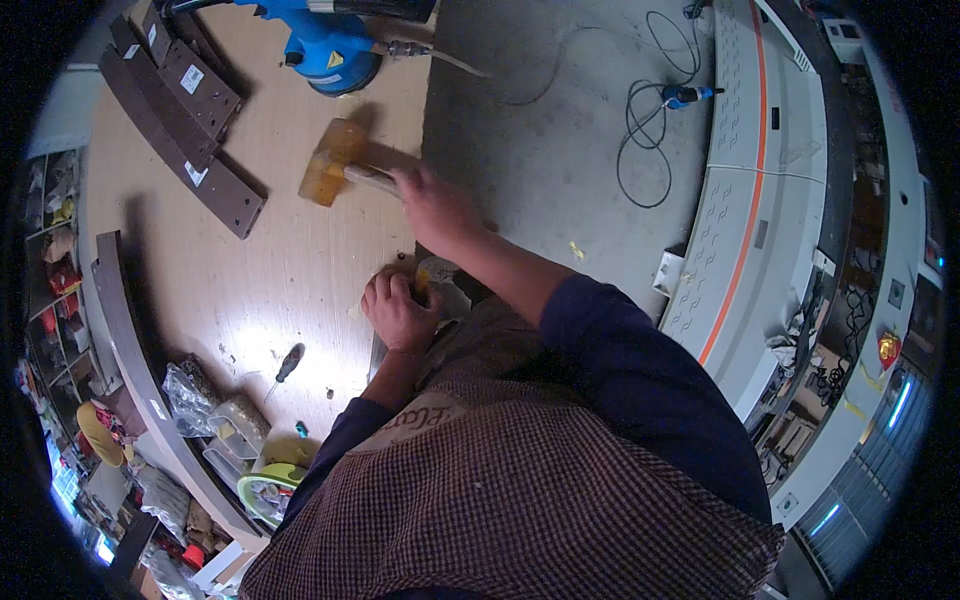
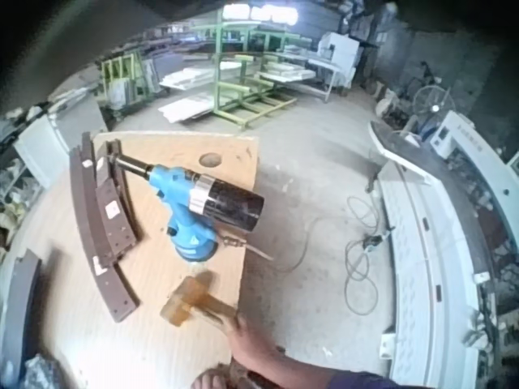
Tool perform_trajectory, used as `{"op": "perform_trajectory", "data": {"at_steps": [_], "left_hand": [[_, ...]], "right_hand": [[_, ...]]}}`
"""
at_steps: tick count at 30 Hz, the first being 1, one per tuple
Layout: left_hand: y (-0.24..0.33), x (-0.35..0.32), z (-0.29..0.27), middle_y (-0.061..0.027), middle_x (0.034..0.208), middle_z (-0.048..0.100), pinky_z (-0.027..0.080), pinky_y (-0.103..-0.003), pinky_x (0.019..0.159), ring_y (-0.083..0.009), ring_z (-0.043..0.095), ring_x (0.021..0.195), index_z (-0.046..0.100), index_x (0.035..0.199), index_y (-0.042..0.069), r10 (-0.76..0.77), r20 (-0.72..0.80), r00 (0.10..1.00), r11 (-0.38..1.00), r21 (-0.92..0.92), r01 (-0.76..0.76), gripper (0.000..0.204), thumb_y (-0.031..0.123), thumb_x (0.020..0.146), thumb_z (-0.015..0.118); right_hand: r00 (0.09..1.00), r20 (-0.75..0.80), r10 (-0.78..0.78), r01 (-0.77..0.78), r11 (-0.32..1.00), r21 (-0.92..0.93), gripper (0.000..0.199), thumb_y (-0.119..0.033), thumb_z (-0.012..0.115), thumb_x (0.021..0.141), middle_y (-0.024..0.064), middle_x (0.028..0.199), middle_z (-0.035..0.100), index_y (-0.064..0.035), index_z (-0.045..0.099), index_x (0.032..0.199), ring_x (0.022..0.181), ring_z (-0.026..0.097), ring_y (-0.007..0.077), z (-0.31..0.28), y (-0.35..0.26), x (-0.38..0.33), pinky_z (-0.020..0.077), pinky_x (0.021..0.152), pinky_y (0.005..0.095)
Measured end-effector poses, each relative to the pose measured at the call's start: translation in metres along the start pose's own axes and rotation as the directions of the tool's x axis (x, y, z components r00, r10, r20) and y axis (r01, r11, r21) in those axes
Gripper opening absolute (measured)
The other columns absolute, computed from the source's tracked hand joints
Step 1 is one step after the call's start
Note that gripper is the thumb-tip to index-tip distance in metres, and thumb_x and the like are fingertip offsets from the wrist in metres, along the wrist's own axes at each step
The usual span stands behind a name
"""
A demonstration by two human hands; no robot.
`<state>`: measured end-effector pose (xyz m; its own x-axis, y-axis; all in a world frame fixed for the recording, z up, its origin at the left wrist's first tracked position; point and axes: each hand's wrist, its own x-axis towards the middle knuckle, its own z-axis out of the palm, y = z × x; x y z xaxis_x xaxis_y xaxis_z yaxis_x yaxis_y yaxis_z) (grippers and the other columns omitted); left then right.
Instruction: The person assembles wooden furniture parts by inserting plastic dowels and screws into pre-drilled holes. They use a rubber mallet to tap dowels into place and a screwdriver to tighten screws, working on multiple pieces sequentially.
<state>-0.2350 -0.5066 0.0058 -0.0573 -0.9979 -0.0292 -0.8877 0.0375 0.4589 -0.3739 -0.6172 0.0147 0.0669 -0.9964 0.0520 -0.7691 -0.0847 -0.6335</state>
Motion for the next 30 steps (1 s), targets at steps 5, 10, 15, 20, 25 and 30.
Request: {"op": "perform_trajectory", "data": {"at_steps": [5,10,15,20,25,30], "left_hand": [[-0.001,0.000,0.001,-0.0115,0.109,0.058,0.039,-0.048,0.094,-0.0335,0.052,0.109,0.062,0.098,0.006,0.016,-0.021,1.000,1.000,-0.006,-0.016,0.043,0.029,0.064,0.075],[-0.001,-0.002,0.001,-0.0114,0.111,0.058,0.039,-0.048,0.094,-0.0330,0.052,0.110,0.062,0.099,0.006,0.010,-0.010,1.000,1.000,-0.010,-0.010,0.043,0.028,0.064,0.074],[-0.001,-0.003,0.002,-0.0120,0.111,0.059,0.039,-0.048,0.095,-0.0332,0.052,0.109,0.062,0.095,0.006,-0.007,0.019,1.000,1.000,0.013,0.007,0.038,0.026,0.064,0.073],[0.000,-0.006,0.001,-0.0124,0.106,0.059,0.040,-0.048,0.094,-0.0340,0.054,0.106,0.062,0.091,0.006,0.001,-0.004,1.000,1.000,0.029,-0.001,0.034,0.025,0.065,0.072],[-0.001,-0.005,0.003,-0.0132,0.106,0.060,0.041,-0.048,0.092,-0.0344,0.054,0.104,0.061,0.092,0.005,0.016,-0.043,0.999,1.000,0.016,-0.015,0.035,0.024,0.065,0.072],[-0.002,-0.008,0.002,-0.0141,0.107,0.059,0.041,-0.049,0.091,-0.0348,0.054,0.104,0.060,0.092,0.004,0.033,-0.023,0.999,0.998,0.051,-0.032,0.035,0.025,0.065,0.072]], "right_hand": [[0.805,0.475,0.355,-0.389,0.921,-0.030,0.035,-0.040,0.053,0.096,0.0188,0.083,0.066,-0.0069,0.059,0.106,0.082,0.066,0.0375,-0.093,0.005,-0.059,0.0491,0.070,0.0498],[0.695,0.559,0.452,-0.507,0.860,-0.065,0.039,-0.045,0.055,0.095,0.0177,0.081,0.066,-0.0060,0.058,0.099,0.079,0.065,0.0374,-0.123,0.027,-0.097,0.0485,0.069,0.0478],[0.721,0.612,0.324,-0.270,0.946,-0.182,0.035,-0.040,0.059,0.095,0.0132,0.073,0.060,-0.0053,0.059,0.096,0.066,0.060,0.0253,-0.116,0.032,-0.097,0.0457,0.065,0.0392],[0.680,0.553,0.481,-0.611,0.789,0.065,0.036,-0.038,0.057,0.098,0.0109,0.070,0.057,-0.0019,0.057,0.096,0.062,0.053,0.0186,-0.127,0.034,-0.082,0.0456,0.061,0.0372],[0.688,0.600,0.409,-0.454,0.887,-0.085,0.044,-0.044,0.058,0.095,0.0136,0.079,0.063,0.0002,0.061,0.095,0.074,0.060,0.0234,-0.115,0.034,-0.092,0.0485,0.069,0.0410],[0.611,0.593,0.525,-0.715,0.687,0.130,0.046,-0.048,0.056,0.096,0.0069,0.066,0.055,-0.0019,0.059,0.094,0.050,0.053,0.0166,-0.108,0.042,-0.095,0.0441,0.048,0.0362]]}}
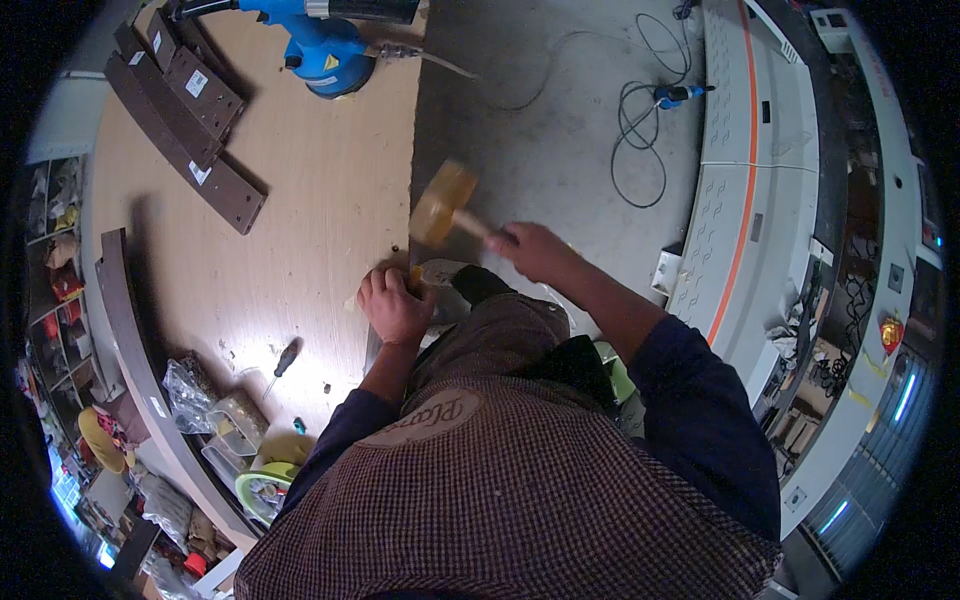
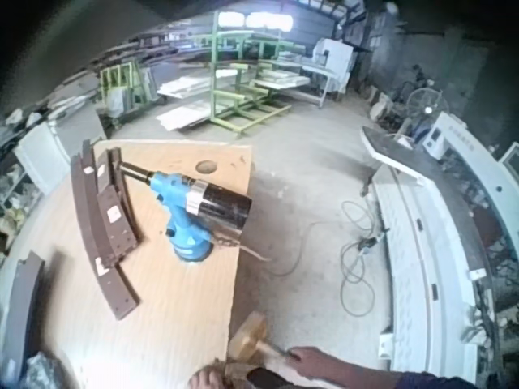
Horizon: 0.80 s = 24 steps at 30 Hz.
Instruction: The person assembles wooden furniture parts by inserting plastic dowels and screws into pre-drilled holes. They use a rubber mallet to tap dowels into place and a screwdriver to tighten screws, working on multiple pieces sequentially.
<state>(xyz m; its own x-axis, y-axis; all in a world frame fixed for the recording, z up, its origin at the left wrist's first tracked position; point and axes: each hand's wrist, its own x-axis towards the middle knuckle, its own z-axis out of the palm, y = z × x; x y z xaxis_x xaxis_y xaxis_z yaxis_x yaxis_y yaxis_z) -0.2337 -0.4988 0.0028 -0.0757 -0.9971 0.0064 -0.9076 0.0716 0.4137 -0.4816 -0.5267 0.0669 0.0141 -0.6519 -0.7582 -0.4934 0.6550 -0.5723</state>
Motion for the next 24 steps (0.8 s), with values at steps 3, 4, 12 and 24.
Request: {"op": "perform_trajectory", "data": {"at_steps": [3,4,12,24], "left_hand": [[-0.001,-0.001,0.000,-0.0146,0.108,0.059,0.040,-0.049,0.092,-0.0351,0.053,0.105,0.060,0.092,0.004,-0.018,0.031,0.999,1.000,-0.005,0.018,0.036,0.025,0.065,0.073],[-0.001,-0.002,0.000,-0.0147,0.108,0.059,0.040,-0.049,0.092,-0.0351,0.053,0.105,0.060,0.093,0.004,-0.012,0.016,1.000,1.000,-0.008,0.012,0.037,0.025,0.065,0.073],[-0.004,-0.005,0.000,-0.0140,0.109,0.058,0.040,-0.049,0.093,-0.0353,0.052,0.108,0.061,0.097,0.004,-0.003,0.025,1.000,1.000,-0.003,0.003,0.043,0.027,0.063,0.074],[-0.002,-0.008,-0.002,-0.0155,0.106,0.056,0.040,-0.050,0.091,-0.0369,0.052,0.106,0.058,0.096,0.005,0.036,0.017,0.999,0.999,0.036,-0.037,0.041,0.029,0.065,0.071]], "right_hand": [[0.976,-0.197,-0.092,0.112,0.990,0.091,0.036,-0.040,0.056,0.098,0.0043,0.065,0.054,-0.0049,0.057,0.091,0.052,0.050,0.0153,-0.001,0.002,0.000,0.0434,0.049,0.0331],[0.982,-0.119,-0.150,0.123,0.971,-0.206,0.038,-0.042,0.055,0.097,0.0076,0.068,0.057,-0.0047,0.058,0.091,0.056,0.054,0.0206,0.002,0.002,-0.001,0.0451,0.053,0.0366],[0.990,-0.134,-0.042,0.030,0.995,-0.095,0.045,-0.047,0.055,0.094,0.0180,0.080,0.064,-0.0020,0.061,0.097,0.076,0.063,0.0364,0.004,0.001,-0.005,0.0469,0.069,0.0482],[0.968,-0.222,-0.120,0.108,0.992,-0.063,0.039,-0.041,0.057,0.096,0.0132,0.068,0.060,-0.0021,0.057,0.093,0.060,0.058,0.0295,0.008,0.003,-0.013,0.0474,0.060,0.0426]]}}
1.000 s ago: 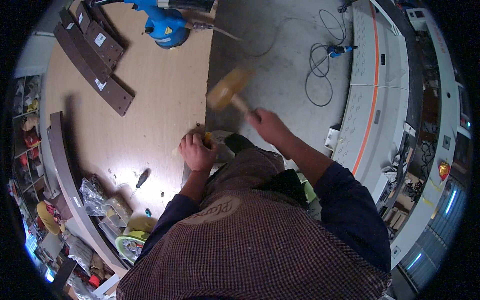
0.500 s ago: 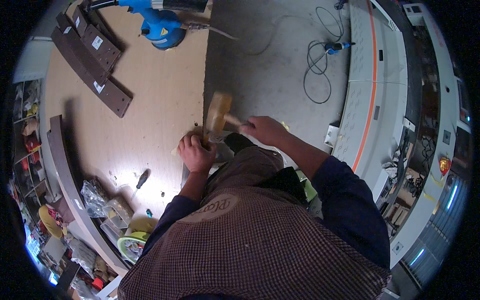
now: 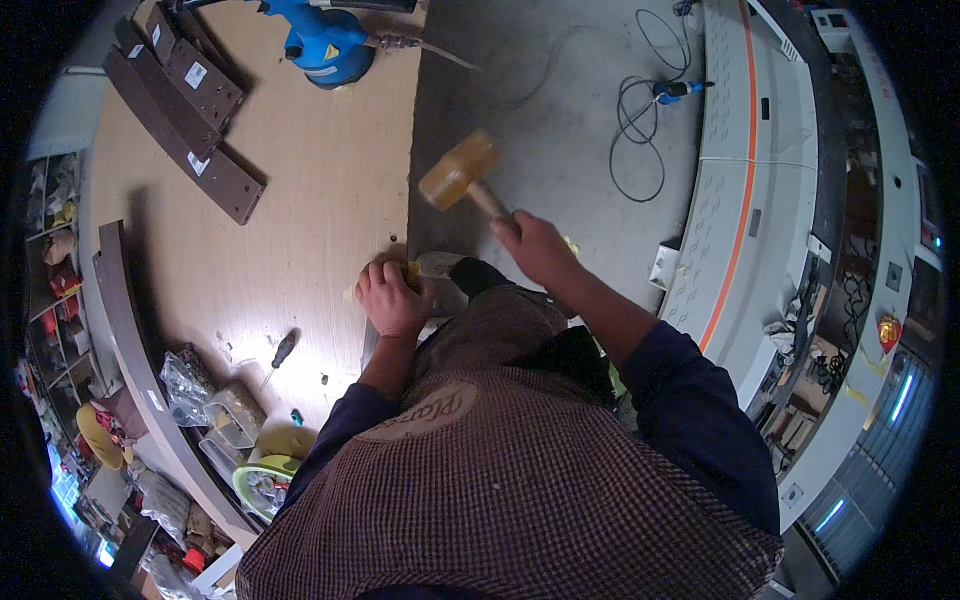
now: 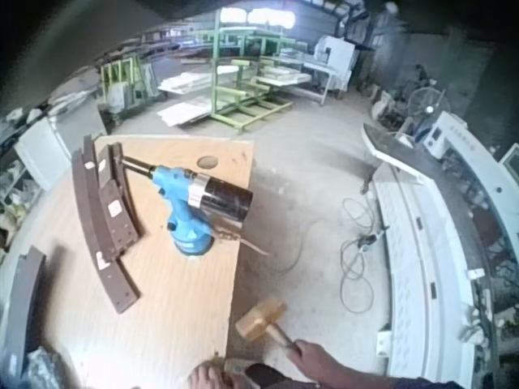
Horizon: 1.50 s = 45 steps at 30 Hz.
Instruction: The person assembles wooden furniture parts by inserting plastic dowels and screws into pre-drilled holes. They use a rubber mallet to tap dowels into place and a screwdriver to tighten screws, working on multiple pieces sequentially.
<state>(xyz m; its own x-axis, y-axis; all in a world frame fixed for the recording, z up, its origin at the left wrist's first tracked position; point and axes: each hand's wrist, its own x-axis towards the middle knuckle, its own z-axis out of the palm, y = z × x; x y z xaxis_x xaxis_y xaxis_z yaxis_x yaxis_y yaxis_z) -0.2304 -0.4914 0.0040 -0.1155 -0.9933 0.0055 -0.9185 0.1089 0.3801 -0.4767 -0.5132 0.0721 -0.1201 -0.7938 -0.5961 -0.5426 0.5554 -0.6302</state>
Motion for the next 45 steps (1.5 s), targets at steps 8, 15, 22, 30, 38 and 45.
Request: {"op": "perform_trajectory", "data": {"at_steps": [8,15,22,30,38,45], "left_hand": [[0.004,-0.001,-0.006,-0.0149,0.107,0.056,0.040,-0.049,0.091,-0.0357,0.052,0.105,0.058,0.094,0.006,0.000,-0.011,1.000,1.000,0.000,0.000,0.039,0.029,0.065,0.072],[0.002,-0.002,-0.002,-0.0146,0.106,0.056,0.041,-0.048,0.089,-0.0351,0.052,0.103,0.059,0.094,0.007,0.010,-0.084,0.996,1.000,-0.020,-0.012,0.037,0.026,0.065,0.072],[-0.040,0.002,-0.017,-0.0122,0.105,0.057,0.041,-0.048,0.089,-0.0339,0.053,0.102,0.059,0.093,0.009,-0.011,-0.121,0.993,0.999,0.031,0.015,0.034,0.024,0.065,0.071],[-0.046,-0.004,-0.022,-0.0139,0.114,0.056,0.039,-0.050,0.095,-0.0358,0.052,0.108,0.058,0.109,0.009,0.007,-0.138,0.990,0.999,-0.034,-0.012,0.048,0.031,0.070,0.075],[-0.060,-0.047,-0.029,-0.0231,0.134,0.043,0.031,-0.054,0.105,-0.0418,0.041,0.125,0.032,0.146,0.001,-0.008,-0.094,0.996,0.993,0.118,0.019,0.104,0.050,0.069,0.081],[-0.067,-0.052,-0.022,-0.0246,0.128,0.046,0.036,-0.053,0.100,-0.0425,0.046,0.118,0.033,0.147,0.000,-0.065,-0.076,0.995,0.997,0.040,0.068,0.101,0.047,0.071,0.080]], "right_hand": [[0.970,0.236,-0.050,0.090,0.983,-0.162,0.045,-0.047,0.055,0.096,0.0178,0.077,0.062,-0.0017,0.058,0.093,0.072,0.062,0.0343,0.000,0.007,-0.006,0.0465,0.067,0.0461],[0.987,0.114,0.112,-0.138,0.959,0.249,0.045,-0.042,0.057,0.097,0.0137,0.069,0.057,0.0016,0.056,0.089,0.064,0.057,0.0233,0.001,0.003,-0.007,0.0444,0.060,0.0407],[0.983,0.182,-0.037,0.024,0.997,0.071,0.044,-0.043,0.057,0.096,0.0171,0.074,0.061,0.0001,0.058,0.094,0.069,0.062,0.0297,0.026,-0.003,-0.026,0.0464,0.065,0.0439],[0.950,0.210,-0.230,0.264,0.952,-0.152,0.044,-0.046,0.057,0.094,0.0228,0.077,0.063,-0.0014,0.055,0.092,0.077,0.062,0.0433,0.053,-0.018,-0.009,0.0468,0.066,0.0505],[0.901,0.089,-0.425,0.435,0.879,-0.196,0.031,-0.035,0.057,0.095,0.0189,0.083,0.064,-0.0045,0.057,0.099,0.077,0.063,0.0391,0.087,-0.068,0.069,0.0489,0.066,0.0477],[0.418,0.180,-0.890,0.847,0.311,-0.431,0.013,-0.019,0.060,0.083,0.0067,0.095,0.059,-0.0099,0.065,0.091,0.087,0.065,0.0248,0.136,-0.073,0.072,0.0550,0.069,0.0375]]}}
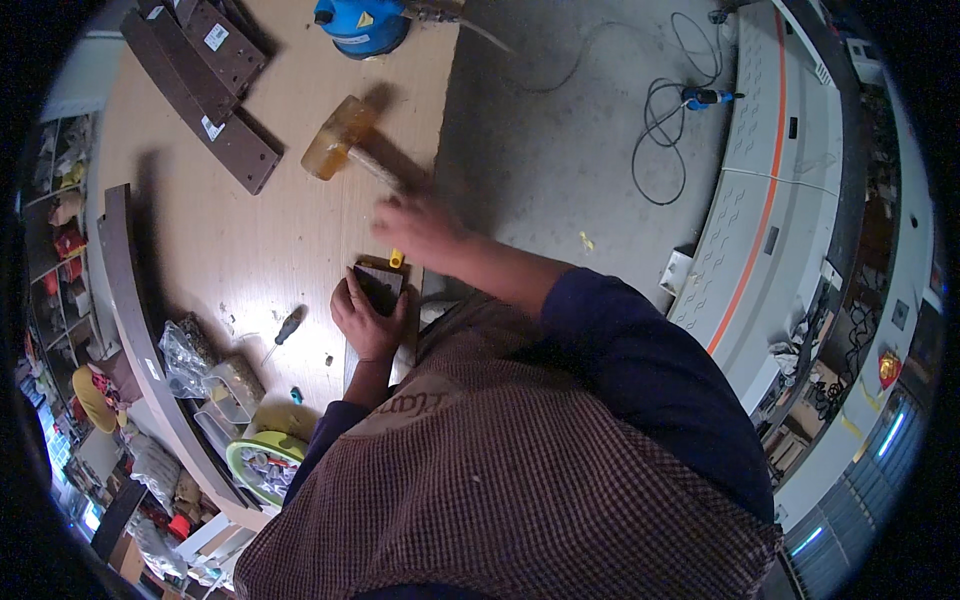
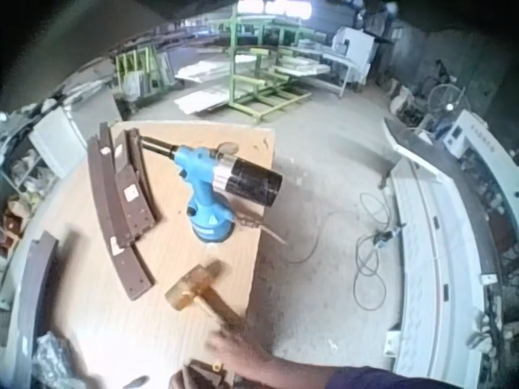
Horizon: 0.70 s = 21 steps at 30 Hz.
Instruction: The person assembles wooden furniture parts by inserting plastic dowels and screws into pre-drilled holes. They use a rubber mallet to tap dowels into place and a screwdriver to tighten screws, working on multiple pieces sequentially.
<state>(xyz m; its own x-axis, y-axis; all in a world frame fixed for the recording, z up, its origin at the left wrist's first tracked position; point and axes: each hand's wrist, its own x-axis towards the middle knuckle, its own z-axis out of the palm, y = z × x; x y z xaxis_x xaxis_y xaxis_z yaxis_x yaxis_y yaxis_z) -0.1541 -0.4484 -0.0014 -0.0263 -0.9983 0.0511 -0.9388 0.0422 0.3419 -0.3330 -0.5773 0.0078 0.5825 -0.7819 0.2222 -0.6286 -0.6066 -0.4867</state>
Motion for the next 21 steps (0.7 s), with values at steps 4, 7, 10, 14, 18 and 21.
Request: {"op": "perform_trajectory", "data": {"at_steps": [4,7,10,14,18,21], "left_hand": [[-0.002,0.000,0.002,-0.0248,0.127,0.046,0.037,-0.053,0.099,-0.0426,0.047,0.116,0.033,0.147,0.001,-0.017,-0.057,0.998,0.997,-0.071,0.013,0.100,0.048,0.071,0.078],[-0.003,0.000,0.002,-0.0229,0.124,0.049,0.040,-0.052,0.094,-0.0412,0.050,0.112,0.036,0.146,0.001,0.002,-0.075,0.997,1.000,-0.022,-0.004,0.102,0.053,0.069,0.078],[-0.003,0.000,0.003,-0.0226,0.124,0.050,0.040,-0.052,0.095,-0.0407,0.050,0.112,0.036,0.146,0.000,0.005,-0.078,0.997,1.000,-0.016,-0.006,0.102,0.053,0.069,0.078],[-0.002,0.001,0.002,-0.0224,0.125,0.049,0.040,-0.052,0.096,-0.0405,0.049,0.113,0.036,0.146,0.001,-0.001,-0.068,0.998,1.000,-0.020,-0.001,0.100,0.051,0.070,0.078],[-0.001,0.001,0.000,-0.0229,0.127,0.048,0.039,-0.052,0.097,-0.0405,0.048,0.115,0.036,0.146,0.002,-0.001,-0.059,0.998,0.998,-0.055,-0.002,0.097,0.046,0.072,0.079],[-0.002,0.001,0.001,-0.0221,0.128,0.047,0.039,-0.051,0.098,-0.0397,0.048,0.116,0.038,0.144,0.005,0.019,-0.056,0.998,0.998,-0.067,-0.022,0.093,0.043,0.071,0.081]], "right_hand": [[0.988,0.132,-0.085,0.054,0.973,0.223,0.009,-0.017,0.060,0.078,0.0058,0.090,0.057,-0.0081,0.063,0.079,0.088,0.063,0.0251,0.014,-0.002,-0.025,0.0540,0.070,0.0378],[0.979,0.126,-0.159,0.123,0.959,0.254,0.008,-0.016,0.059,0.076,0.0056,0.088,0.056,-0.0078,0.060,0.074,0.088,0.062,0.0248,0.022,0.005,-0.028,0.0535,0.071,0.0372],[0.970,0.119,-0.214,0.176,0.947,0.268,0.008,-0.015,0.059,0.075,0.0060,0.086,0.055,-0.0077,0.058,0.072,0.086,0.061,0.0250,0.026,0.009,-0.024,0.0530,0.073,0.0366],[0.969,0.116,-0.216,0.171,0.934,0.315,0.008,-0.015,0.058,0.074,0.0075,0.085,0.054,-0.0071,0.057,0.071,0.086,0.061,0.0264,0.026,0.007,-0.022,0.0521,0.074,0.0372],[0.963,0.124,-0.240,0.185,0.921,0.343,0.007,-0.012,0.058,0.075,0.0090,0.085,0.054,-0.0060,0.057,0.071,0.087,0.061,0.0282,0.026,0.010,-0.020,0.0514,0.074,0.0384],[0.961,0.126,-0.245,0.177,0.900,0.399,0.007,-0.011,0.058,0.076,0.0095,0.083,0.055,-0.0059,0.058,0.071,0.086,0.061,0.0292,0.027,0.014,-0.014,0.0509,0.074,0.0391]]}}
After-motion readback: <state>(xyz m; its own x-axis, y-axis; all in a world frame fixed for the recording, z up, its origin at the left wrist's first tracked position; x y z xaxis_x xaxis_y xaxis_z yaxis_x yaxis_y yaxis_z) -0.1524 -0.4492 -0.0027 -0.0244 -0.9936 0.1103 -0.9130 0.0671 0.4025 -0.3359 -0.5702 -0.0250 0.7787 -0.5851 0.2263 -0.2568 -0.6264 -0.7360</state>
